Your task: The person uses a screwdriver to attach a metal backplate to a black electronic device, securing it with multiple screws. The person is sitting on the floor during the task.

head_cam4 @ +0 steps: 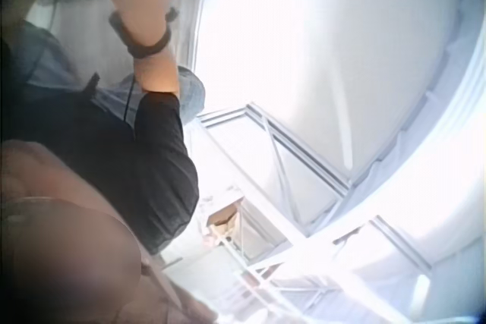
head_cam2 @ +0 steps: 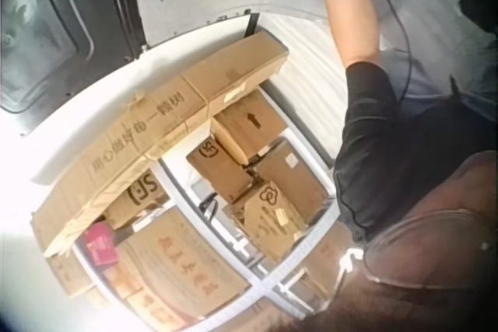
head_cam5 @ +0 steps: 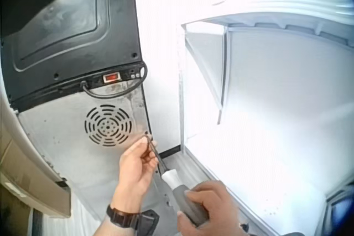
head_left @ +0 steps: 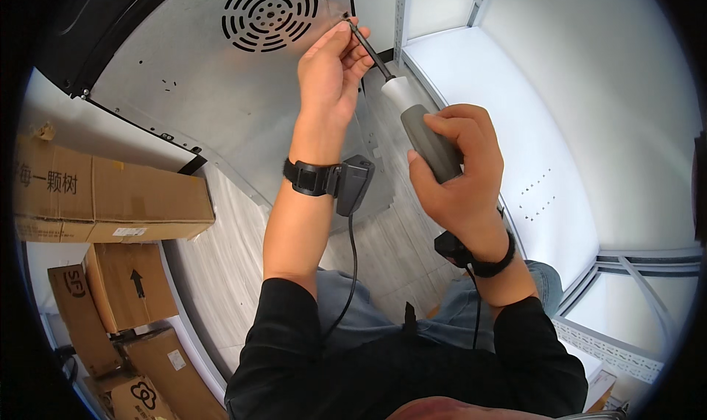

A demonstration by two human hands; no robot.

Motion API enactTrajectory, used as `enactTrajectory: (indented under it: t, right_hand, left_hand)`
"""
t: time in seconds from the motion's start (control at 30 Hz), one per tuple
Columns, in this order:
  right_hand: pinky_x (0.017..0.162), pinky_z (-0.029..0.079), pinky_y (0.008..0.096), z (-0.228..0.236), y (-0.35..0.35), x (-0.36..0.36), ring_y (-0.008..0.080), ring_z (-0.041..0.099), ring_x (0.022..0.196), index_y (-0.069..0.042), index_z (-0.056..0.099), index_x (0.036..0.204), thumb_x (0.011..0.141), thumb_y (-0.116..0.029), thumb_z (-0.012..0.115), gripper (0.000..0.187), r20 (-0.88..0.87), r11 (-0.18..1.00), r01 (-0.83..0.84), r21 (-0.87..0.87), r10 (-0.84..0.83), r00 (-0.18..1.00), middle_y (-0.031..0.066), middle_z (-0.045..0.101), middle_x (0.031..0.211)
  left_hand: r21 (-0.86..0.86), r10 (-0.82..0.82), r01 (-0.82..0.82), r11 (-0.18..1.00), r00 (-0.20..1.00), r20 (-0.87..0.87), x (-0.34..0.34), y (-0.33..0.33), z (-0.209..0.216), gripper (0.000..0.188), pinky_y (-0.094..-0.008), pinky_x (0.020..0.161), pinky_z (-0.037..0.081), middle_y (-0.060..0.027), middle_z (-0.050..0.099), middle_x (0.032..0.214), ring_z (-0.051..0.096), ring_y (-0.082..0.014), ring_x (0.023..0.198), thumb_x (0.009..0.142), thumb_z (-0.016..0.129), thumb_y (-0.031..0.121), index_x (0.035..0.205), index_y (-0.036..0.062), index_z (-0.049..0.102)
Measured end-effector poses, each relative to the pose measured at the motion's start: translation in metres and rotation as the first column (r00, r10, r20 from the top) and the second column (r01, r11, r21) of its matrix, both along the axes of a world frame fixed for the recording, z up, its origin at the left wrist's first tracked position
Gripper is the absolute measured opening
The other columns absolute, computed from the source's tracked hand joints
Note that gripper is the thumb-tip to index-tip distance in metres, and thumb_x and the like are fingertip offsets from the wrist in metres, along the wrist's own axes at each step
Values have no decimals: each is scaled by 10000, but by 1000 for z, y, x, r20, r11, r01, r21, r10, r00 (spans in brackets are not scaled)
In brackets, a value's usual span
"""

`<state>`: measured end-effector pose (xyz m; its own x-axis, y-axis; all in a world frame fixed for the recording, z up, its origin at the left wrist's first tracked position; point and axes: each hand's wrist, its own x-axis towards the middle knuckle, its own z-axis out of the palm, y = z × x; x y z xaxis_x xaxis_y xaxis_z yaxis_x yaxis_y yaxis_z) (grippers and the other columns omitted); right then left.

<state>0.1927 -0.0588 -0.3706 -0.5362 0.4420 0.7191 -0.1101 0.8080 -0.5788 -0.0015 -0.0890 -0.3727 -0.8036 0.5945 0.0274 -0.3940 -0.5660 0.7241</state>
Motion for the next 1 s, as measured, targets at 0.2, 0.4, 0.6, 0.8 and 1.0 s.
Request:
enactTrajectory:
  t: [0.2,0.4,0.6,0.8,1.0]
  right_hand:
    - [581,512,333,-5,-2,-4,278,619,740,-35,587,993,650,9,696,362,-7,1000,19,2,-19,1000,133,557,987]
    - [575,510,328,-6,2,-6,271,617,727,-34,591,995,648,9,701,367,-4,1000,6,14,-6,1000,130,555,980]
    - [557,508,320,-1,0,-10,268,618,723,-27,603,979,646,9,704,350,-8,998,16,59,-15,1000,114,560,955]
    - [630,493,275,11,-9,-10,200,604,767,-3,615,991,657,51,686,345,54,999,35,11,-36,998,126,579,936]
    - [632,517,316,10,-8,-10,270,639,757,-4,595,1017,663,8,700,369,37,993,90,-82,-87,996,130,591,914]
  left_hand:
    - [14,-9,8,1000,1000,25,-2,5,-2,220,-262,618,500,-93,651,848,573,-130,685,941,528,144,1048,-25,619]
    - [-4,-39,40,999,998,48,-10,4,-5,213,-258,603,485,-73,653,839,569,-118,673,937,523,153,1036,-3,630]
    - [3,-74,74,997,994,76,-15,3,-9,216,-250,585,469,-49,653,821,558,-99,641,940,518,167,1038,12,631]
    - [1,-125,126,992,989,81,-15,-2,-10,231,-262,583,477,-59,654,824,578,-116,638,946,499,169,1053,4,620]
    - [58,-289,288,956,957,1,-11,-9,-4,264,-288,676,527,-117,649,897,627,-202,758,955,474,138,1121,-43,571]
